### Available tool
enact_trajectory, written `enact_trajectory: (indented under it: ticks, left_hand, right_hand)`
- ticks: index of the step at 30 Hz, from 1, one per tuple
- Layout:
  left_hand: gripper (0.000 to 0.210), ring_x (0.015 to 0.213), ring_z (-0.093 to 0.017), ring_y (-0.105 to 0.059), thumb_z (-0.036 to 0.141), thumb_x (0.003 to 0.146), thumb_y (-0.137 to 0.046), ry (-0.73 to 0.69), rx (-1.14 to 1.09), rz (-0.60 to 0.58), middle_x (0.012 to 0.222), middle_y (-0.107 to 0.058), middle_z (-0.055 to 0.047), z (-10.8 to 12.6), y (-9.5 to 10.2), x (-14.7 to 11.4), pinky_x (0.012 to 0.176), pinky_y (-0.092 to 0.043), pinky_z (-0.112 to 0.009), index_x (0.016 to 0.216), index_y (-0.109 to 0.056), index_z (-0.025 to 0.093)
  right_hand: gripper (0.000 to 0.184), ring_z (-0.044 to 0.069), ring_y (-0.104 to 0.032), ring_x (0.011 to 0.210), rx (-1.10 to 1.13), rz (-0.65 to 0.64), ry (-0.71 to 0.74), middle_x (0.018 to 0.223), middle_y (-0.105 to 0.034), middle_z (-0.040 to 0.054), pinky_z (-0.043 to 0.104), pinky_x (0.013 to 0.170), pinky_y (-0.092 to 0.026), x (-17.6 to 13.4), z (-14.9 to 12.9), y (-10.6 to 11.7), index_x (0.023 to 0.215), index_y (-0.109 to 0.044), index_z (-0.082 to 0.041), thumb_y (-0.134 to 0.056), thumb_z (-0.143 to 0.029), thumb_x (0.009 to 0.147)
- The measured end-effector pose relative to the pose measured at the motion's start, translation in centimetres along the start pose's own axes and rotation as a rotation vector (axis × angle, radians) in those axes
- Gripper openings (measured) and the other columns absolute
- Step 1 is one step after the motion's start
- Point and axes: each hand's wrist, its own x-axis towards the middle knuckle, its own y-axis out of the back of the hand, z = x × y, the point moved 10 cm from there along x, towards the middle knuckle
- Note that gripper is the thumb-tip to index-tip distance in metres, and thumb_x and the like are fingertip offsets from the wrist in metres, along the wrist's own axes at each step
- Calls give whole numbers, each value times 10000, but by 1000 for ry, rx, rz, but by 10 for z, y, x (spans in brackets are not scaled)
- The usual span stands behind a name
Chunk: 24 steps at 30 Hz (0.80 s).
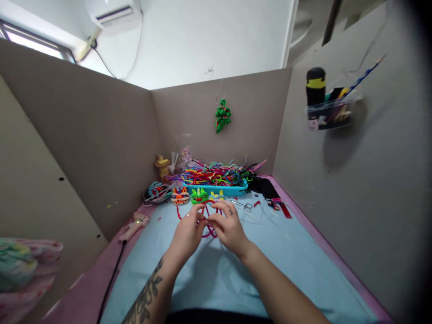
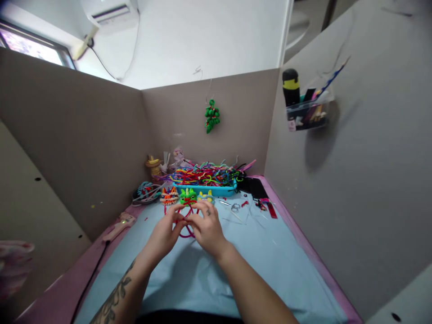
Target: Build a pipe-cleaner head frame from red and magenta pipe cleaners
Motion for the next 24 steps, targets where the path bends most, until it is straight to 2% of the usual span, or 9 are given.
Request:
enact_trajectory:
  ticks: [5, 10, 14, 17, 24]
  left_hand:
    - [367, 764, -184, -603, 119, 818, -434, -53, 75, -8, 821, -631, -36, 5, 0, 0, 706, -438, -296, 1177, -425, 196]
    - [367, 788, -198, -603, 103, 809, -420, -54, 58, -38, 837, -639, -59, 3, -2, 0, 724, -443, -309, 1170, -429, 168]
    - [360, 771, -210, -614, 124, 805, -454, -4, 56, -38, 819, -649, -63, -5, -4, 1, 694, -445, -310, 1161, -409, 161]
    - [335, 746, -209, -620, 87, 794, -442, -6, 135, -11, 798, -652, -60, -6, -6, 2, 687, -443, -315, 1120, -413, 161]
    - [138, 705, -215, -604, 57, 801, -441, -175, 505, 118, 685, -610, -25, 21, -7, -1, 797, -432, -407, 805, -462, 193]
  right_hand:
    - [228, 219, -489, 1002, 48, -24, 56, 901, -633, 34, 418, 894, -386, -1, -5, -4, 953, -625, -244, -506, -108, 815]
    - [319, 205, -494, 906, 43, -59, 145, 849, -647, 29, 392, 839, -382, -3, -15, -6, 1045, -625, -253, -491, -82, 811]
    - [258, 213, -477, 894, 15, -62, 111, 846, -640, 43, 398, 844, -374, -2, -13, -8, 993, -636, -214, -491, -97, 814]
    - [234, 221, -469, 898, -24, -73, 92, 848, -636, 52, 399, 851, -370, -3, -12, -13, 954, -636, -196, -487, -90, 809]
    - [177, 212, -458, 897, -63, -73, -69, 837, -616, 43, 378, 843, -368, -4, 4, -21, 829, -633, -203, -492, -96, 830]
